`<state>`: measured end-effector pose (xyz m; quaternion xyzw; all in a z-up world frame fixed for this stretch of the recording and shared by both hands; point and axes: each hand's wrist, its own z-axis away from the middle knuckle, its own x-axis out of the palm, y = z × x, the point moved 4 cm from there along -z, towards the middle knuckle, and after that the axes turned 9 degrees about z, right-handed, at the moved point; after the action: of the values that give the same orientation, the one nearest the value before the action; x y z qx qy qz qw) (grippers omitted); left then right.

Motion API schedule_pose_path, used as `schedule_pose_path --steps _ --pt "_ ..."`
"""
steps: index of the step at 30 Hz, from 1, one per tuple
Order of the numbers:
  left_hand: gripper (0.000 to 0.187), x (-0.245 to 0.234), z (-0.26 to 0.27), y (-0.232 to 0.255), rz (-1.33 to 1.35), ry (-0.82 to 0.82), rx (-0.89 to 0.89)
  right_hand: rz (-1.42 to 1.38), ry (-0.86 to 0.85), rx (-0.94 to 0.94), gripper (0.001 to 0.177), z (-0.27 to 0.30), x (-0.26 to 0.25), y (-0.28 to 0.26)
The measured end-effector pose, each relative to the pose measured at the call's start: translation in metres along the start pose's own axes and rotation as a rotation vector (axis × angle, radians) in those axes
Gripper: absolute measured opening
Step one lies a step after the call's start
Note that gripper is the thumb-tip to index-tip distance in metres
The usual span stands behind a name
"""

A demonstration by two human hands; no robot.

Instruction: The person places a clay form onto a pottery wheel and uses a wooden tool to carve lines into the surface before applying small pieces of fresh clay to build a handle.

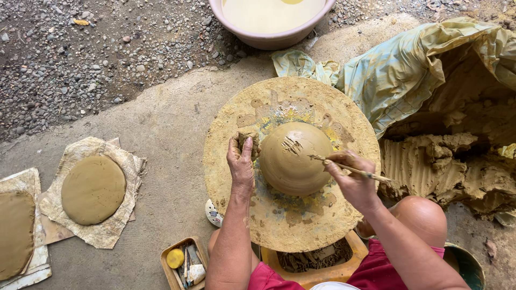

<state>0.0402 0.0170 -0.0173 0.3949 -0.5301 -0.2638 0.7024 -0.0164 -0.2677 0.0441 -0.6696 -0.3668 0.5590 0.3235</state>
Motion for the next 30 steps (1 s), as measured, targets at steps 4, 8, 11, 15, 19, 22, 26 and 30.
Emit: schedule_pose_path --steps 4,8,11,15,19,22,26,30 --pt "0.055 -0.006 -0.005 -0.005 -0.004 0.055 -0.033 0.084 -0.007 -0.129 0.008 -0.013 0.016 -0.021" --pt "0.067 -0.008 -0.007 -0.009 -0.055 0.099 -0.067 0.144 -0.037 -0.082 0.008 -0.018 0.025 -0.026" --pt "0.069 -0.006 -0.005 -0.008 -0.058 0.094 -0.069 0.176 0.024 -0.245 0.009 -0.02 0.02 -0.035" --pt "0.063 -0.003 -0.003 -0.002 -0.063 0.062 -0.057 0.242 0.032 -0.197 0.012 -0.023 0.016 -0.033" --pt "0.058 -0.001 -0.001 0.0 -0.124 0.048 -0.061 0.19 0.019 -0.123 0.015 -0.025 0.021 -0.027" --pt "0.059 0.0 -0.002 0.0 -0.059 0.046 -0.075 0.238 0.019 -0.183 0.013 -0.027 0.023 -0.026" --pt "0.061 0.0 -0.001 0.0 -0.139 0.062 -0.073 0.15 0.054 -0.179 0.011 -0.03 0.024 -0.018" --pt "0.057 0.003 0.001 0.002 -0.097 0.007 -0.055 0.233 0.029 -0.163 0.013 -0.029 0.029 -0.01"
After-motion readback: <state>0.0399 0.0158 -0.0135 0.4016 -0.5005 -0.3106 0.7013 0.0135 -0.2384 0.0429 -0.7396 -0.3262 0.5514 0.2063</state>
